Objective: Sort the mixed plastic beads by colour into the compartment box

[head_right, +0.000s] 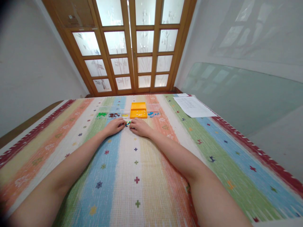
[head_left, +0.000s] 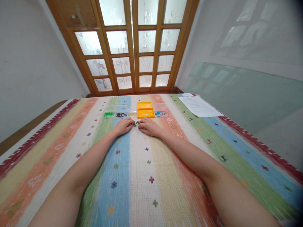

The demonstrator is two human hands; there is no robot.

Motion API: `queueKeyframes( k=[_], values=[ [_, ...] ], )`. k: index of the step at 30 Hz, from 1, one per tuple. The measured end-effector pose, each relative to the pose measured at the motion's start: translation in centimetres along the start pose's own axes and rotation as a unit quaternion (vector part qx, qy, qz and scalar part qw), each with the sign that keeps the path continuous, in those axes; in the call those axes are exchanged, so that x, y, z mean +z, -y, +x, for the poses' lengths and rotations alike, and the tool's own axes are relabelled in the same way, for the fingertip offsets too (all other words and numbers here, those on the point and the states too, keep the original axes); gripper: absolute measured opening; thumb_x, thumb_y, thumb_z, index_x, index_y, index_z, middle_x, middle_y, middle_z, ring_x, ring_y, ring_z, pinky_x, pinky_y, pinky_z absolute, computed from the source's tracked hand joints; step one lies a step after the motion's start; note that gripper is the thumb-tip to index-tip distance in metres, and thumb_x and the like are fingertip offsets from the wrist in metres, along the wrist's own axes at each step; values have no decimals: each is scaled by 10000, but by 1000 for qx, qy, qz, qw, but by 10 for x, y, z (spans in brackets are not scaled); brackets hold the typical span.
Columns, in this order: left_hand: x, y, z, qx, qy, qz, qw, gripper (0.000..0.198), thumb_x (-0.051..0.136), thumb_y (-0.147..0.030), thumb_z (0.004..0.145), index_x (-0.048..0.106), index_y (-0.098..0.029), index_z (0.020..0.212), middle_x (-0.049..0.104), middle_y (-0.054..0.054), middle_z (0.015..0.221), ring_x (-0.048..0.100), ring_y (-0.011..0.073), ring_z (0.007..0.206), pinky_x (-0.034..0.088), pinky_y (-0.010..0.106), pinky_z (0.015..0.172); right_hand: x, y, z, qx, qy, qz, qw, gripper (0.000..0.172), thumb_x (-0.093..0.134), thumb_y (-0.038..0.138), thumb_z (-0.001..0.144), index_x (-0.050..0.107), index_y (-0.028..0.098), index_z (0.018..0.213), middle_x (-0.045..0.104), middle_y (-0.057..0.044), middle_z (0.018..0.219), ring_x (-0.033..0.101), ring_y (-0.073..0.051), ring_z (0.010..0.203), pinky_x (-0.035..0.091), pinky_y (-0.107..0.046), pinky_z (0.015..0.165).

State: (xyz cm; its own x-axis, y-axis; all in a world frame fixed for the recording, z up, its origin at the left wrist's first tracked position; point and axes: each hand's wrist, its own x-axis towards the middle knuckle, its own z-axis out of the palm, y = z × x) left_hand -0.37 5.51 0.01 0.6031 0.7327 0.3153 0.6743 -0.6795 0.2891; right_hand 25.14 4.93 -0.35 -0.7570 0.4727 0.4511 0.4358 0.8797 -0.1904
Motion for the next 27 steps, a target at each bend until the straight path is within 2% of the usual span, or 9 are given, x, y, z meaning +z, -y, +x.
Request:
queueKeyframes(
  k=[6,15,19,23,27],
  values=[
    [0,1,0,-9,-7,-2,1000,234,532,-234,933,711,-220,1083,667,68,1045,621,207,924,480,323,831,-1,-3,0,24,-32,13,999,95,625,225,962,717,210,984,686,-77,1009,584,-230,992,445,-360,900],
    [0,5,0,-6,-8,-6,1000,213,545,-214,919,709,-217,1056,669,67,1036,624,209,918,470,322,821,-6,-31,-7,168,-158,8,973,95,610,217,941,703,197,931,713,-74,971,600,-230,951,448,-360,876],
    [-2,5,0,-6,-5,-9,1000,197,545,-220,923,718,-218,1017,667,65,1031,624,206,909,471,321,816,-11,-46,-10,251,-207,-13,946,125,580,211,914,704,193,917,722,-78,964,611,-236,931,446,-368,877],
    [-3,4,0,-12,-5,-2,1000,210,531,-231,932,719,-219,1024,668,67,1046,628,207,927,477,321,827,-12,-62,-17,354,-263,-44,896,156,553,237,902,703,193,903,722,-82,946,611,-249,909,438,-378,863],
    [-3,4,-1,-19,-6,7,1000,217,524,-242,936,718,-221,1030,671,67,1058,630,207,928,481,323,819,-11,-74,-23,421,-273,-64,863,182,542,270,899,703,187,907,719,-107,972,596,-265,915,427,-389,853]
  ],
)
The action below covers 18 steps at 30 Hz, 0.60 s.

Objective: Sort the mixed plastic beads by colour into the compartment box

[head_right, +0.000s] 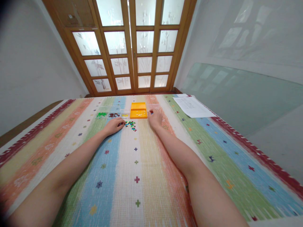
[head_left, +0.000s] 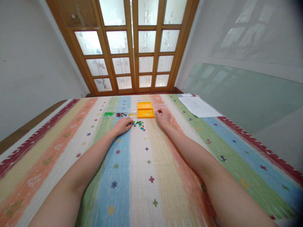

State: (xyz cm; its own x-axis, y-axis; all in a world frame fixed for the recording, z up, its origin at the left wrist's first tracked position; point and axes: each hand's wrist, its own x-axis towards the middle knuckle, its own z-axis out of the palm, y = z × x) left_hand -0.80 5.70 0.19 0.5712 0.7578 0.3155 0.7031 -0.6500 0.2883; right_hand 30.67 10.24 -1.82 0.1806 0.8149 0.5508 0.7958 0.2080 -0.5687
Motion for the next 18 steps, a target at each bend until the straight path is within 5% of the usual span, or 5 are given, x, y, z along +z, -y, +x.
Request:
queueKeyframes(
  k=[18],
  values=[
    [-3,-2,-1,-17,-1,-7,1000,186,540,-243,924,714,-205,975,669,67,1013,622,202,882,477,319,791,3,-20,11,71,-1,-14,997,297,464,242,903,724,189,1038,716,-117,1089,594,-270,1019,423,-385,893]
  ],
)
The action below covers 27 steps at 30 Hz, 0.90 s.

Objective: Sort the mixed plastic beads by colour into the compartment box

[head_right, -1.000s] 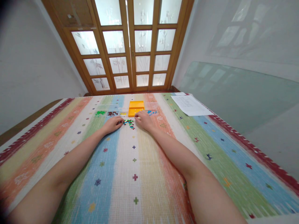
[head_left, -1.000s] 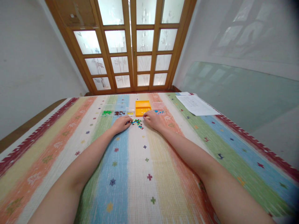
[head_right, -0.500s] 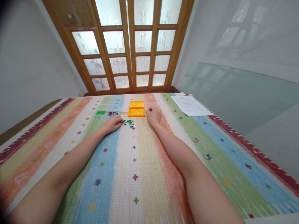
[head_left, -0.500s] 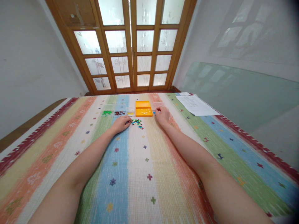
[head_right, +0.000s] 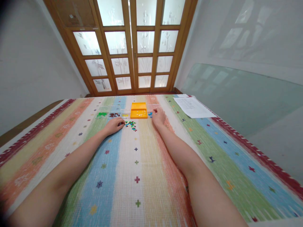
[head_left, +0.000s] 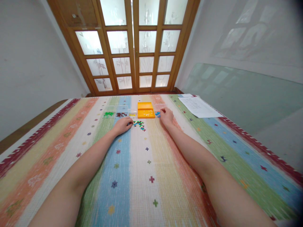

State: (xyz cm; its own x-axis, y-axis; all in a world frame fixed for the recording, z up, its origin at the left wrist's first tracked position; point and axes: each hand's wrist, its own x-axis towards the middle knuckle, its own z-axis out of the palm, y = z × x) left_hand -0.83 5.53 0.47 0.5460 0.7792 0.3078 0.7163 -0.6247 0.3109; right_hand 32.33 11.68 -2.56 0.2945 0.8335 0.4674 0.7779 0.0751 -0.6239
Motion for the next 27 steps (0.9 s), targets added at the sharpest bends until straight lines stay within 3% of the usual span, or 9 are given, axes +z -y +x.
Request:
queueKeyframes(
  k=[17,27],
  values=[
    [0,4,2,18,18,-44,999,212,549,-221,902,740,-213,994,675,65,1017,631,208,934,494,333,863,-2,10,-7,-32,-20,-29,999,246,497,271,910,729,194,938,726,-113,1025,564,-284,969,401,-389,852],
    [2,4,2,-4,9,-42,999,177,569,-268,899,730,-206,939,671,63,968,620,208,892,485,330,817,-3,20,-14,-132,7,-15,991,225,500,246,926,718,196,950,713,-112,1014,567,-289,1008,393,-424,937]
  ],
)
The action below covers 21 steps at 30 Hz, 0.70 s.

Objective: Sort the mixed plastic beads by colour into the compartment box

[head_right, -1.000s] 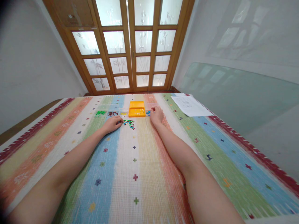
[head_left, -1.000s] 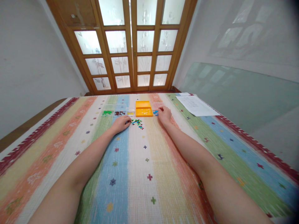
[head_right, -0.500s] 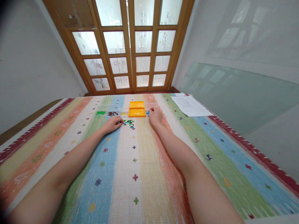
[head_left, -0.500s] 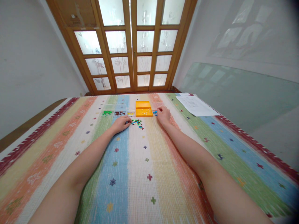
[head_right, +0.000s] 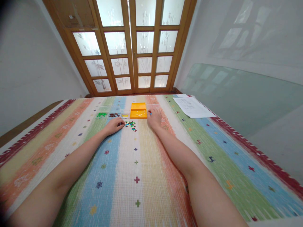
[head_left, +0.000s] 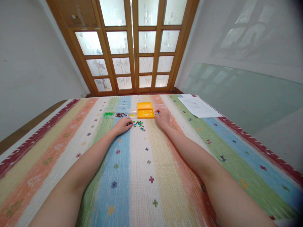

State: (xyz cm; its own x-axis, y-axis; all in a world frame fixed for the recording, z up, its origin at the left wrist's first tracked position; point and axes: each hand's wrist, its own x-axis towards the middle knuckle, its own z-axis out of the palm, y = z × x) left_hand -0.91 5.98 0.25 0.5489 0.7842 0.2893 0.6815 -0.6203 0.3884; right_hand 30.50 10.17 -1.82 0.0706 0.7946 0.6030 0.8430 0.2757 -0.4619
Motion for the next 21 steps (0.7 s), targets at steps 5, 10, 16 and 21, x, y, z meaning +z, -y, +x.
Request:
queueKeyframes(
  k=[5,10,16,21],
  values=[
    [3,11,-1,-34,-51,-10,998,176,543,-291,920,694,-206,945,679,47,932,600,194,827,469,323,784,1,1,-1,-13,13,11,1000,221,498,236,920,712,194,952,716,-106,1003,577,-286,994,405,-406,889],
    [-1,26,-2,-105,-138,-48,984,175,514,-294,938,657,-212,998,692,29,917,591,176,763,449,304,738,3,0,-2,-19,17,22,999,223,494,234,917,709,195,961,715,-100,1010,582,-279,989,407,-396,881],
    [-9,51,-3,-194,-250,-116,941,157,553,-314,906,646,-206,971,678,18,852,606,172,760,460,282,725,3,0,-2,-25,24,26,999,227,494,232,906,713,196,951,720,-91,999,592,-268,971,418,-381,880],
    [-11,79,-5,-240,-349,-231,876,173,567,-299,860,631,-173,960,657,14,812,569,137,660,450,247,638,3,1,-1,-25,30,27,999,235,501,232,903,727,189,952,724,-96,988,598,-265,958,428,-379,878]
  ],
)
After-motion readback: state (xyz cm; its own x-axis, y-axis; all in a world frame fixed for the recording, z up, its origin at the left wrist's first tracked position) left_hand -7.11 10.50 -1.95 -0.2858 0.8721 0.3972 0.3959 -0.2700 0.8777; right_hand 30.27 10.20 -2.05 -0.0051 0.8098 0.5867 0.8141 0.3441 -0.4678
